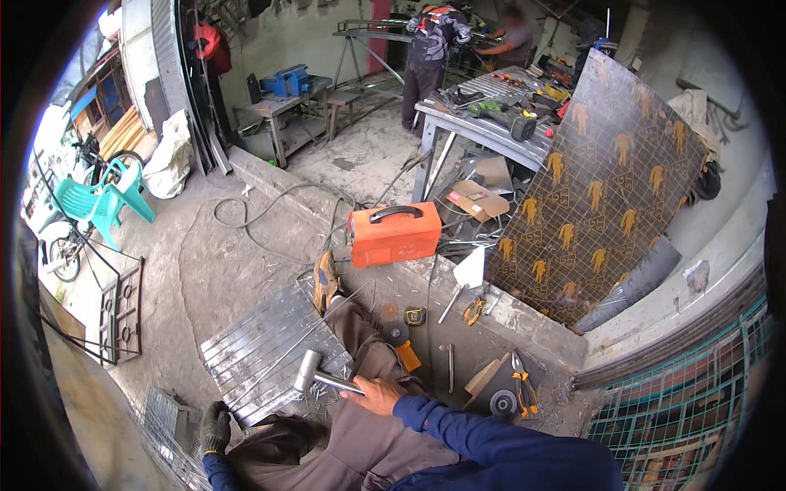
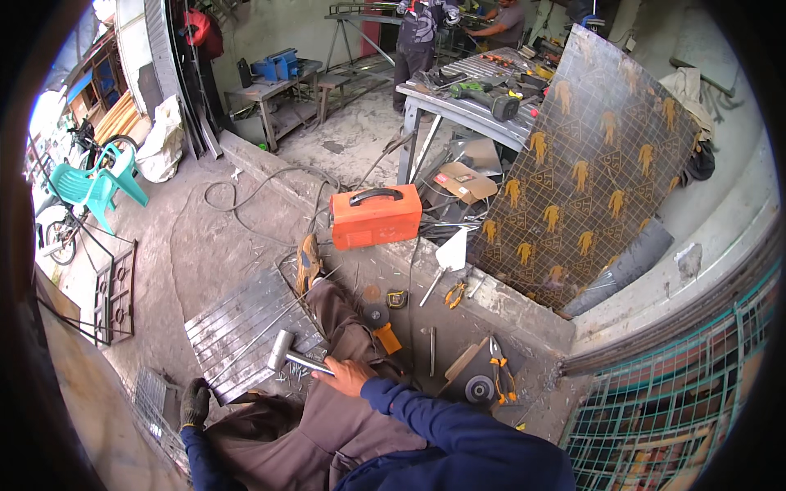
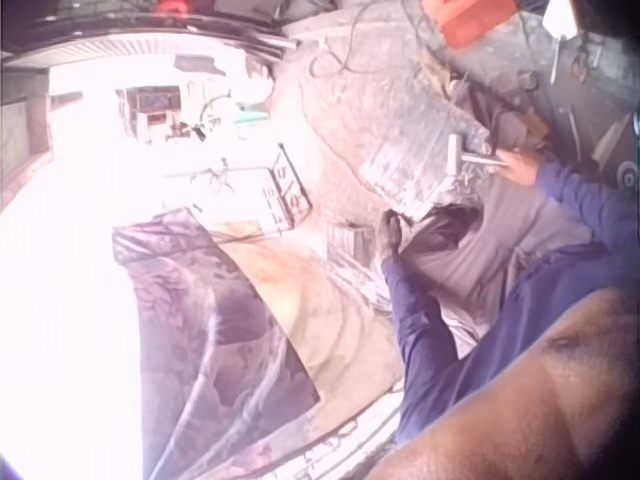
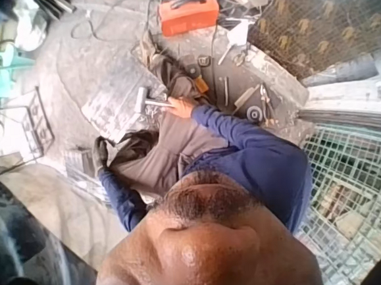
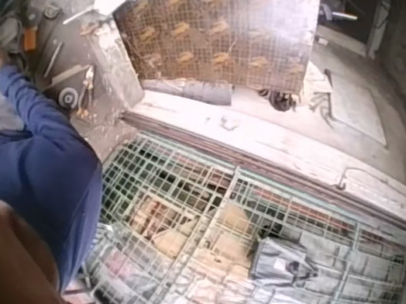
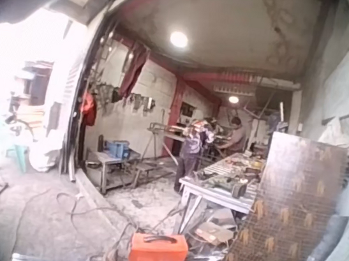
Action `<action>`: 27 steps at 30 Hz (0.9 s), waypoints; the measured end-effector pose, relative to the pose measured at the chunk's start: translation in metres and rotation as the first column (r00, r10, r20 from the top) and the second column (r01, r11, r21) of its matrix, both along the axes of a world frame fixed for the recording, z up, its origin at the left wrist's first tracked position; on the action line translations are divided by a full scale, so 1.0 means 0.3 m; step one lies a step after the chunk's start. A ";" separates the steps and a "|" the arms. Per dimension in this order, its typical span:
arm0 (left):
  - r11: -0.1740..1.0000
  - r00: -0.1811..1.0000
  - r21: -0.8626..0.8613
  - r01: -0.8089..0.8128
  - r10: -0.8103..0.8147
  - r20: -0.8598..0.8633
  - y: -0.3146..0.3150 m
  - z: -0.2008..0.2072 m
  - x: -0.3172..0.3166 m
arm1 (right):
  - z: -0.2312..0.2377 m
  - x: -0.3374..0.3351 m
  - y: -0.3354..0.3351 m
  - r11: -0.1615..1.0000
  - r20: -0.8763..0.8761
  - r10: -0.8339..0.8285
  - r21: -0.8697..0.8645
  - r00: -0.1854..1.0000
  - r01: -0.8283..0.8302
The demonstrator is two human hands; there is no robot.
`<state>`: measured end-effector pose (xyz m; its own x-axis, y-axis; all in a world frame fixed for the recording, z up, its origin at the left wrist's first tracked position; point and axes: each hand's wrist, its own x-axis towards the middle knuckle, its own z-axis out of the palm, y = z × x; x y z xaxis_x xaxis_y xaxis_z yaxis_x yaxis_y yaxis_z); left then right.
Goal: Hammering a metal rod to straighten it or align it with a metal grid structure.
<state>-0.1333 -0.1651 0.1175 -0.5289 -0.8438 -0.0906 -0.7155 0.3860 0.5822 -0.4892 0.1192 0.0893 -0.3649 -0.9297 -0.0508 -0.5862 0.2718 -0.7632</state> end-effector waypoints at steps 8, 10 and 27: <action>0.986 0.994 0.160 -0.052 0.067 -0.088 0.027 -0.001 0.025 | 0.036 0.003 -0.004 1.000 -0.010 -0.009 0.010 1.000 0.009; 0.993 0.996 0.099 -0.061 0.067 -0.059 0.035 0.012 -0.004 | 0.022 -0.005 -0.002 1.000 0.000 -0.011 0.018 1.000 0.011; 0.898 0.982 0.406 -0.170 0.121 0.144 0.073 0.095 -0.031 | -0.013 0.004 -0.016 1.000 -0.005 0.018 -0.017 1.000 -0.019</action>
<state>-0.1424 -0.1432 0.1460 -0.3690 -0.7830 -0.5007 -0.8150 0.0137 0.5793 -0.4878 0.1144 0.0854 -0.3479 -0.9370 -0.0331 -0.5951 0.2480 -0.7645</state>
